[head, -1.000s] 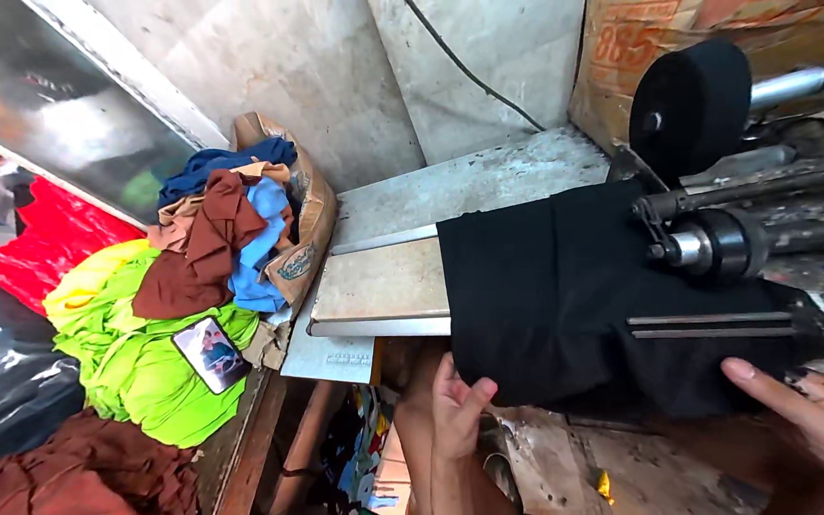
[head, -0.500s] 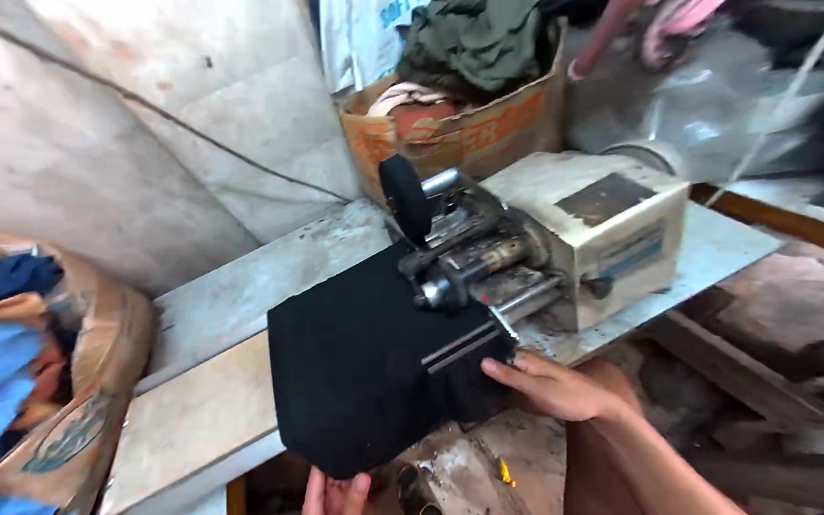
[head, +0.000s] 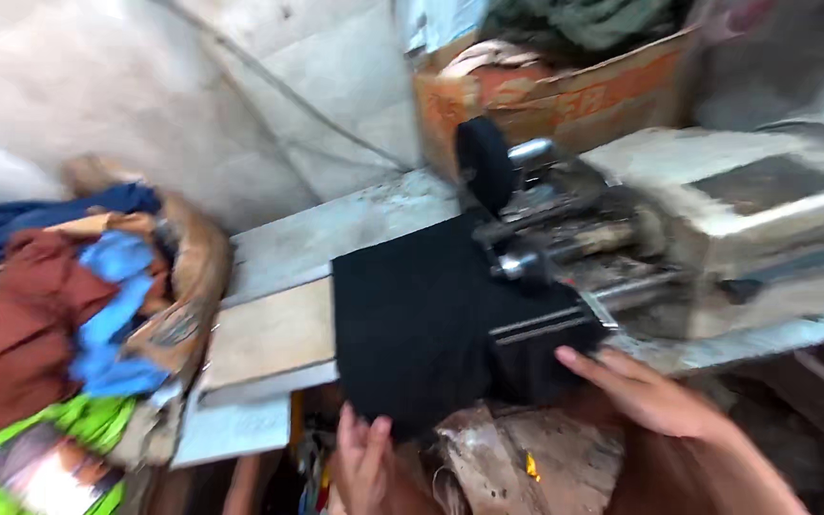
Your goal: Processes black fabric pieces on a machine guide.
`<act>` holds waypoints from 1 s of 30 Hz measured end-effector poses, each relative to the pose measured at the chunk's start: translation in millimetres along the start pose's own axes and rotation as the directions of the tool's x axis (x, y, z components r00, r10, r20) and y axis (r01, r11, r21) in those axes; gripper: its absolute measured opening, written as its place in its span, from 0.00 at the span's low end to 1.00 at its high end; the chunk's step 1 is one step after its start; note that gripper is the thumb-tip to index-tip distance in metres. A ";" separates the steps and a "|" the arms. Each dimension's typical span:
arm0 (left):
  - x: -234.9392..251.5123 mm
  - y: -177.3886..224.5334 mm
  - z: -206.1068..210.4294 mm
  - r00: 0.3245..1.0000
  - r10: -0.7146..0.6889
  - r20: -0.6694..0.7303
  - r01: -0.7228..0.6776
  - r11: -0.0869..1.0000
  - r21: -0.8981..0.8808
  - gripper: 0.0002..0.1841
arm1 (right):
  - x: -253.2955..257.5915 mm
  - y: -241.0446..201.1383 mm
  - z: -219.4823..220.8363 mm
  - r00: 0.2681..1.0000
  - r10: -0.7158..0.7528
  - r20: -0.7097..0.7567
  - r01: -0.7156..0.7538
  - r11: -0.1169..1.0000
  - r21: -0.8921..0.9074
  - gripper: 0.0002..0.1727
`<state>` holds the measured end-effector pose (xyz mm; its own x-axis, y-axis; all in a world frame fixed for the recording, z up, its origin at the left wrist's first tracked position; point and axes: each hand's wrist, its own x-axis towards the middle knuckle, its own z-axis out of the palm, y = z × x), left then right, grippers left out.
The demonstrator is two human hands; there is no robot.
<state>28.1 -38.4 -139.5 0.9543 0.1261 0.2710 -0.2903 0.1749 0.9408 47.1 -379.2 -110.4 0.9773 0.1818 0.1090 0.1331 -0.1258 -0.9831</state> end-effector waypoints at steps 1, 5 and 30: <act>1.5 0.4 4.9 0.999 -0.018 -0.048 0.019 0.999 0.034 0.32 | -2.3 0.8 1.0 0.999 -0.009 -0.039 0.008 1.000 -0.013 0.21; -1.2 8.0 11.6 0.995 -0.068 0.071 0.067 0.998 0.006 0.26 | 1.8 -3.9 0.5 1.000 -0.002 0.015 0.001 0.997 0.071 0.12; 5.1 -0.6 20.3 0.999 -0.024 0.031 0.022 0.998 0.066 0.28 | 2.3 -4.8 -6.7 0.997 0.064 0.036 -0.064 0.998 0.001 0.24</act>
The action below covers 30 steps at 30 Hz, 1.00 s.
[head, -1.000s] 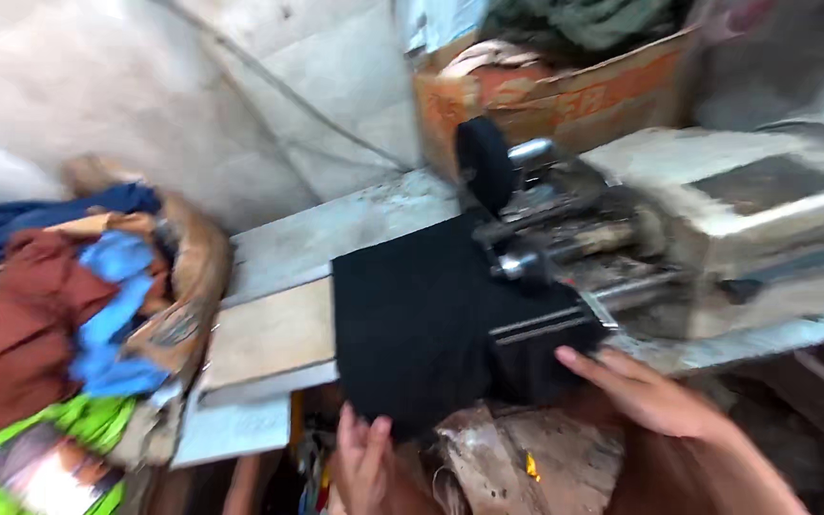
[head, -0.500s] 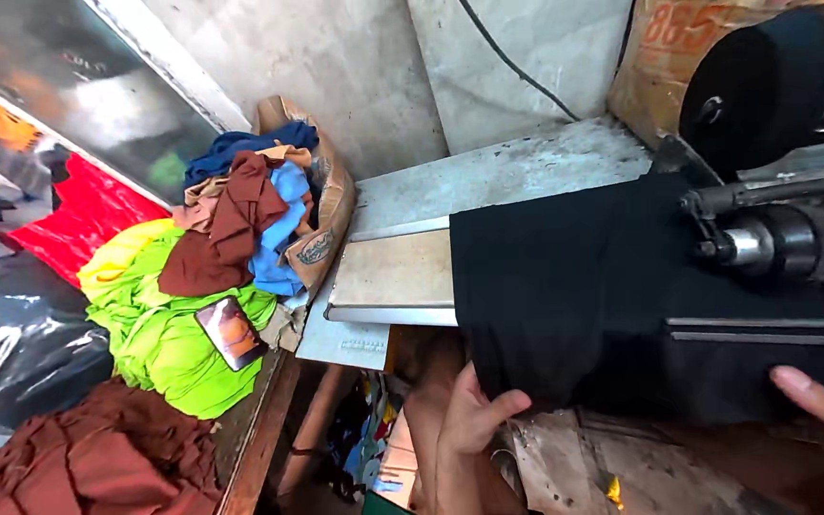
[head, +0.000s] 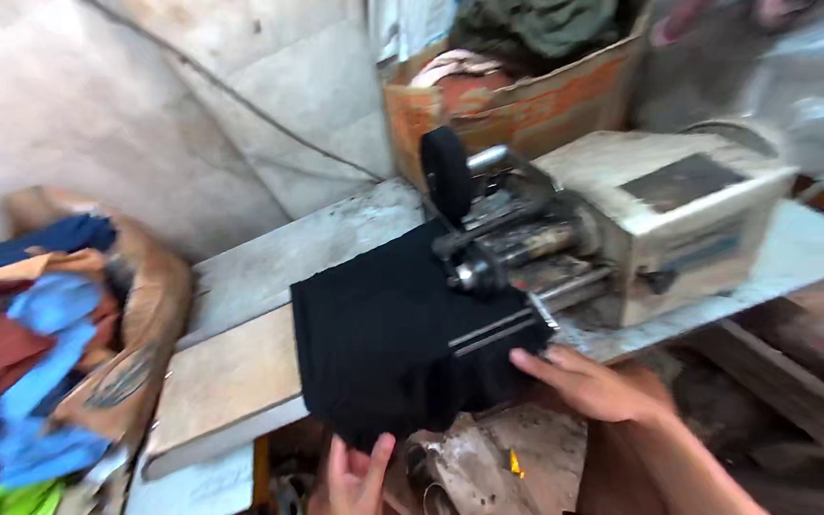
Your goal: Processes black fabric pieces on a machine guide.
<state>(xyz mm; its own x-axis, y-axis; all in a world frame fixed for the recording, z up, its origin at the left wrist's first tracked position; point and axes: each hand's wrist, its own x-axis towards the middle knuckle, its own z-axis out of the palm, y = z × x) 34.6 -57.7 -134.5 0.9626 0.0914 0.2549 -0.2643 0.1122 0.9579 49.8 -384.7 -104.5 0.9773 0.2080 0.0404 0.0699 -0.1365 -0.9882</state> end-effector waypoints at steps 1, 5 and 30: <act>-2.7 3.0 2.7 1.000 0.008 -0.007 -0.008 1.000 -0.007 0.25 | 0.7 -0.4 -1.6 1.000 0.007 0.025 -0.007 1.000 -0.005 0.25; 3.3 6.0 8.9 0.991 0.121 -0.059 -0.127 0.985 -0.113 0.17 | 2.6 -1.4 -4.2 0.997 -0.001 0.082 0.001 1.000 0.000 0.25; 5.9 8.4 0.1 0.997 0.062 0.046 -0.052 0.980 -0.194 0.22 | 4.1 3.3 -4.4 0.991 -0.059 0.122 0.057 0.998 0.027 0.24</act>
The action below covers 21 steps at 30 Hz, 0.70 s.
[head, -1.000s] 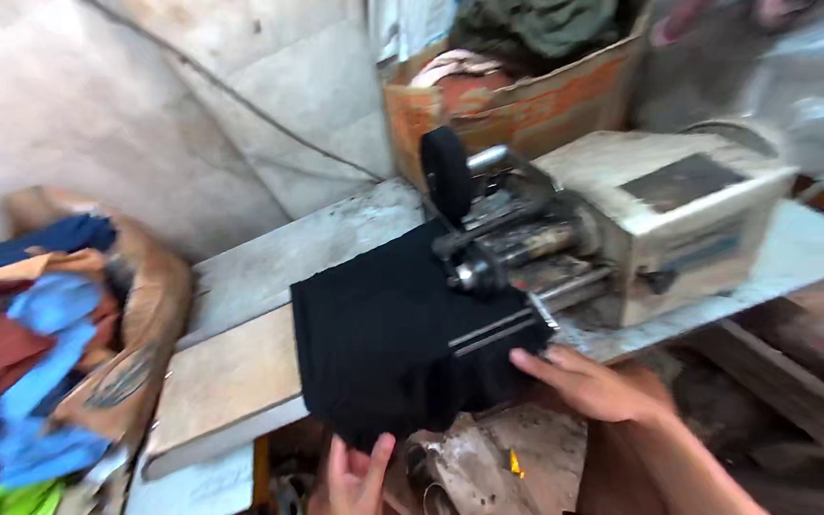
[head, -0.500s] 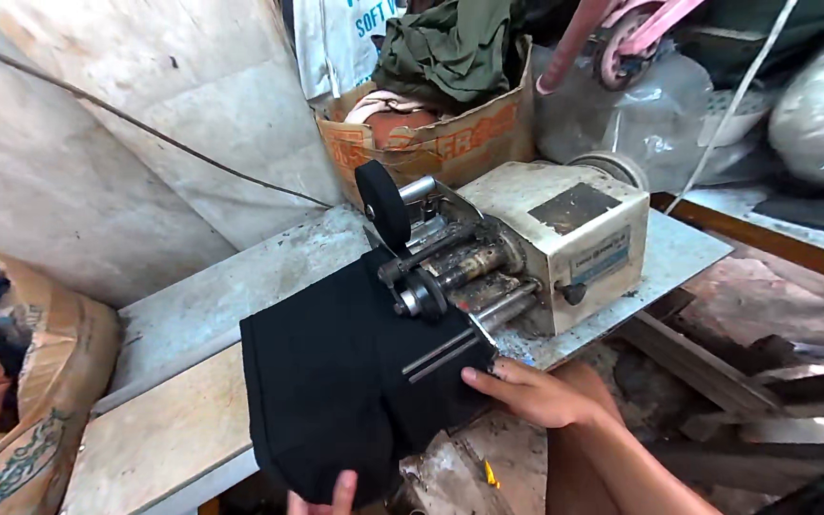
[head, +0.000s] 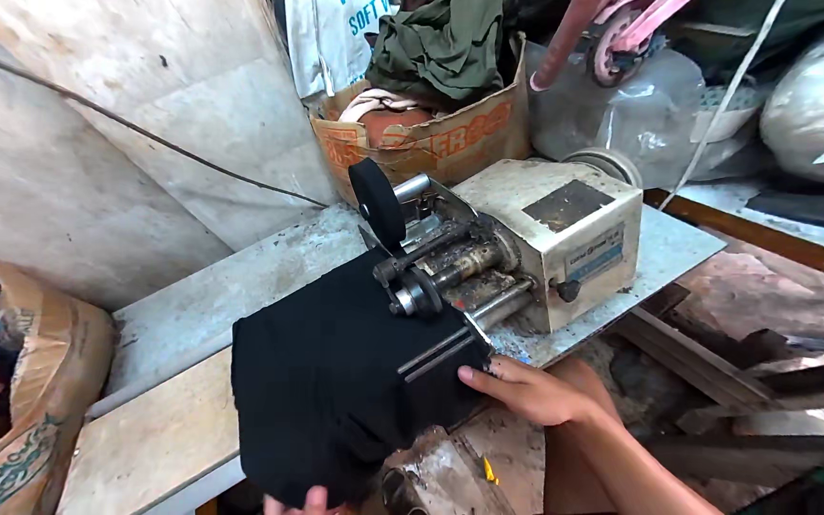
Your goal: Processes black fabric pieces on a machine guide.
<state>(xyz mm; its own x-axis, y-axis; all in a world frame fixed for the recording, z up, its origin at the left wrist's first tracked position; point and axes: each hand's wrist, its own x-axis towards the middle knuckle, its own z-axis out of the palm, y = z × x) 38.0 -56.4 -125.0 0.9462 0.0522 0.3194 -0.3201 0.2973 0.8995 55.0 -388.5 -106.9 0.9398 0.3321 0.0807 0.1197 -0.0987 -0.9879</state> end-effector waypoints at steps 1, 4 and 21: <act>-1.0 -0.3 3.8 1.000 -0.028 0.004 0.028 0.997 0.069 0.22 | 0.7 -0.3 -0.1 1.000 0.004 0.000 -0.004 1.000 -0.001 0.24; -5.2 2.6 6.4 0.997 -0.041 0.064 0.039 0.998 0.042 0.21 | 1.2 -0.7 -0.7 1.000 0.000 0.000 0.000 1.000 -0.003 0.24; -3.7 2.5 22.9 0.998 -0.058 0.023 0.057 0.998 0.004 0.18 | 1.0 -1.7 -0.7 1.000 0.023 0.007 -0.023 1.000 -0.013 0.24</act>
<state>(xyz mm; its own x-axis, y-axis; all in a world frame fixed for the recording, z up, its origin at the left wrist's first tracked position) 32.6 -77.7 -117.0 0.9617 0.0136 0.2738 -0.2654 0.2961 0.9176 55.9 -388.7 -105.1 0.9400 0.3364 0.0573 0.1026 -0.1185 -0.9876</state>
